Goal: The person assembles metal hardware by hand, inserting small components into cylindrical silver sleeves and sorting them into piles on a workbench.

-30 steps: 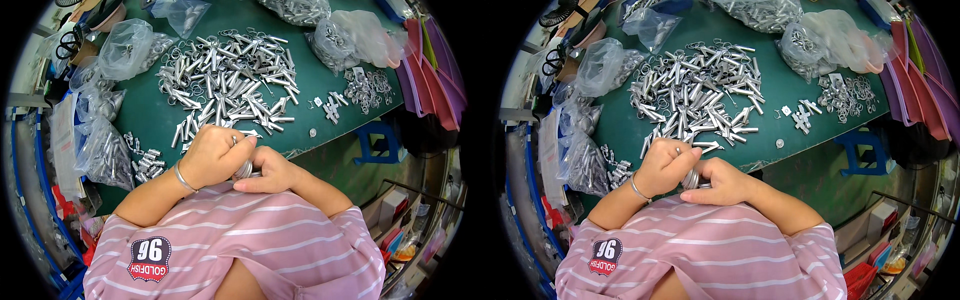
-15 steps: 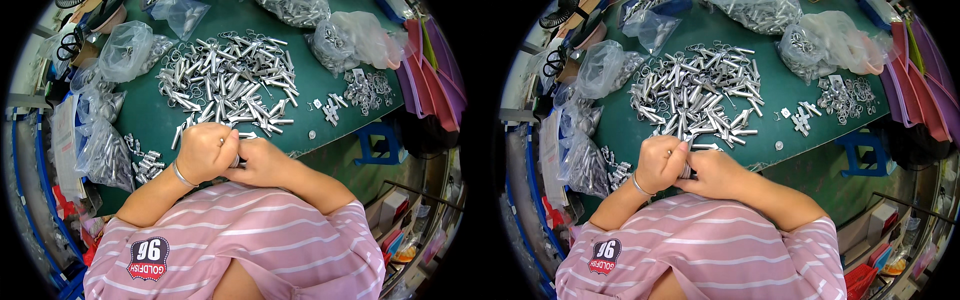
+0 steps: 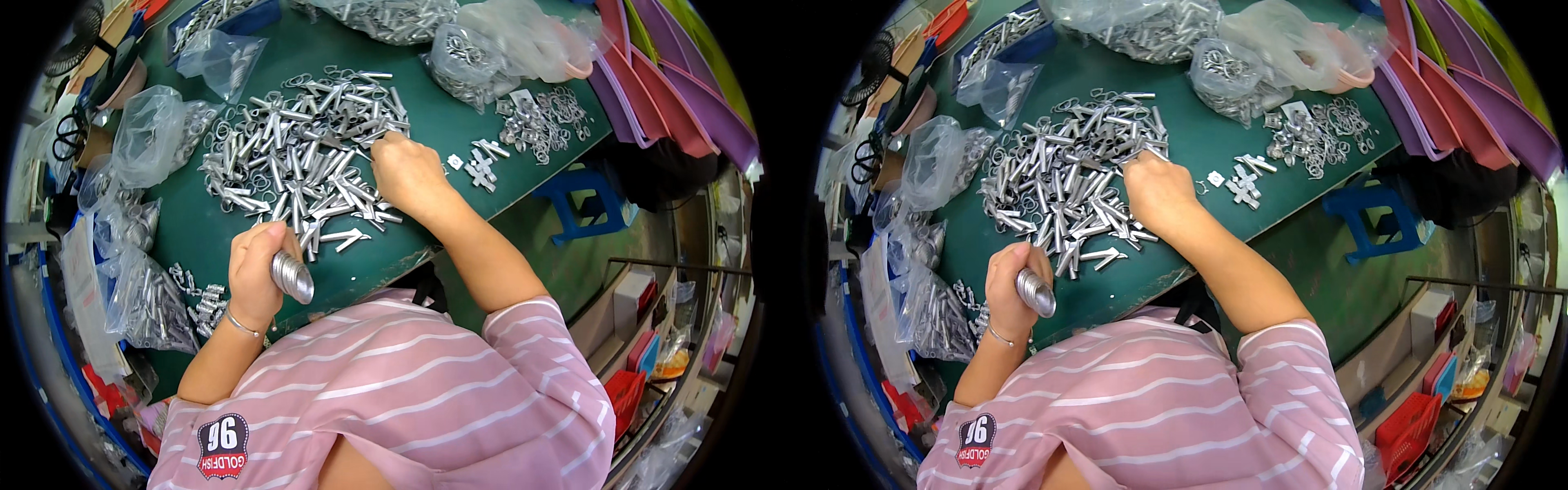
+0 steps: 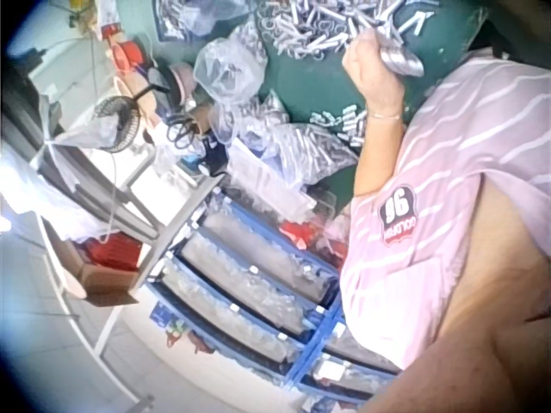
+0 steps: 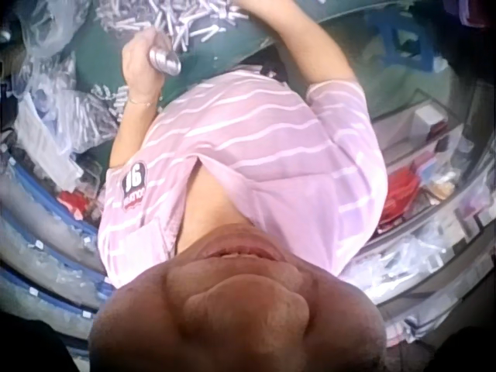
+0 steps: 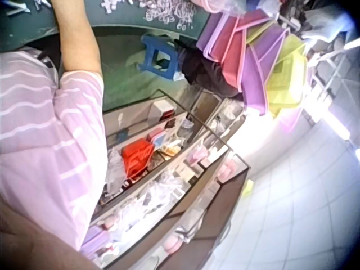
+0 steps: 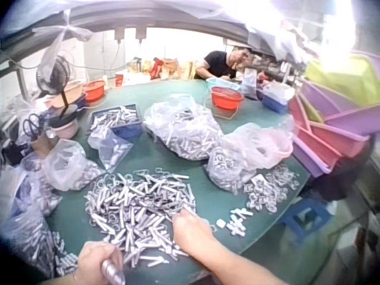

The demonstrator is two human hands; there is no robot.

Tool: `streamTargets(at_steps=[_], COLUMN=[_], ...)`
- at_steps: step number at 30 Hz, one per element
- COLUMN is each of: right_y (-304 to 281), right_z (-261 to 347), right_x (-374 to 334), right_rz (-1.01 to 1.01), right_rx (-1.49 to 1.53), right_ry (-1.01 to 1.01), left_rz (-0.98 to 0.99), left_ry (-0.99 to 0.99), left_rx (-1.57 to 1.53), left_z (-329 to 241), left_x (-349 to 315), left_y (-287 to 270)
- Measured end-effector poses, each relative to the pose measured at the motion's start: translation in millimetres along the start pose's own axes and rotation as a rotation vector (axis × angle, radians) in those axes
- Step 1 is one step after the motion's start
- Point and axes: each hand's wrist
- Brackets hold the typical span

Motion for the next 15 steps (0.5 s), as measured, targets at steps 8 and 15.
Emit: streamTargets(at_steps=[8, 15], right_y=[-55, -89], right_z=[-63, -141], right_x=[-45, -94], right_rz=[-0.206, -0.335], right_rx=[0.361, 0.121], right_ry=[0.231, 0.598], left_rz=[0.040, 0.065], left_ry=[-0.008, -0.029], left_rx=[-0.022, -0.013], left_z=[2, 5], left_x=[2, 3], left_y=[4, 12])
Point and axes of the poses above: each hand's wrist, its own x-axis towards the middle knuckle, its own y-axis out of the palm, z = x × y, and after that the axes turned 11 degrees about -z, right-handed
